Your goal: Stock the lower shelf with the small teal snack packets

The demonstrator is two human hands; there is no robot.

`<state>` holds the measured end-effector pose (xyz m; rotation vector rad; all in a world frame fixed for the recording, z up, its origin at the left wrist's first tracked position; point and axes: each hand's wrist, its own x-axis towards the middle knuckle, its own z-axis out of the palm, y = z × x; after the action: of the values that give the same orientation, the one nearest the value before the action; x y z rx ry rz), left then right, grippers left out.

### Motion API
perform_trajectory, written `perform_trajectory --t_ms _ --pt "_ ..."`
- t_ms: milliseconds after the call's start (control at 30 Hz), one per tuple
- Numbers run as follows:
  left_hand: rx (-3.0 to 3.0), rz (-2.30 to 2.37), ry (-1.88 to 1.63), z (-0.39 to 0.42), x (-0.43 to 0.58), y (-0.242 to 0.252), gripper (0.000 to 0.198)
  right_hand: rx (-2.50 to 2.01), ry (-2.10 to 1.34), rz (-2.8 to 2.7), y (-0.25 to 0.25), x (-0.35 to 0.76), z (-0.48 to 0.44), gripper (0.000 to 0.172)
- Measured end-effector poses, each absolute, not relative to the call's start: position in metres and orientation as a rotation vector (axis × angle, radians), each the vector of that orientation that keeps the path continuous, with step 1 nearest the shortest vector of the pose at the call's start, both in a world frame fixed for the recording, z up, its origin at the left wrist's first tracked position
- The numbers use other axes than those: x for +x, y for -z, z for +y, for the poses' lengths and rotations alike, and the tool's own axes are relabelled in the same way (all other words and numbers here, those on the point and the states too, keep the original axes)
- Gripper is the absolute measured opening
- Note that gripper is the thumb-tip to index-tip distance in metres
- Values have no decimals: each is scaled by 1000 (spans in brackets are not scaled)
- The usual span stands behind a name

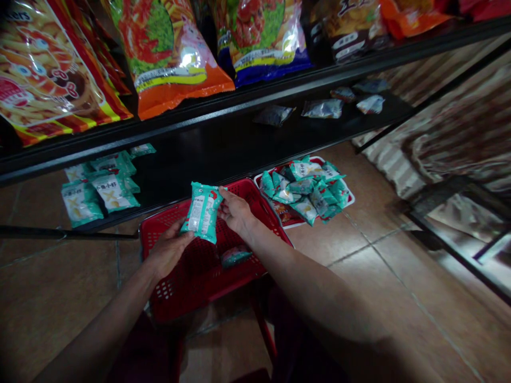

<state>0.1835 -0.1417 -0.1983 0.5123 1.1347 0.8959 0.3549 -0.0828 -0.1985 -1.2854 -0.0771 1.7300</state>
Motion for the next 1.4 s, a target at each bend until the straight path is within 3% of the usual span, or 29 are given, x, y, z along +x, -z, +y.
perform_trajectory --t_ms 633,1100,1267,1400 --pt "468 1115 -929 -140 186 198 46 -1322 -1690 -102 203 356 -80 13" --pt "416 1114 -985 -137 188 199 45 -1291 -1731 -120 191 351 -81 19" --pt "390 1113 -1014 -133 187 202 43 -1236 -1789 -233 190 350 -86 8" --pt "400 1104 -1061 -128 185 206 38 -1200 -1870 -296 189 349 -91 28"
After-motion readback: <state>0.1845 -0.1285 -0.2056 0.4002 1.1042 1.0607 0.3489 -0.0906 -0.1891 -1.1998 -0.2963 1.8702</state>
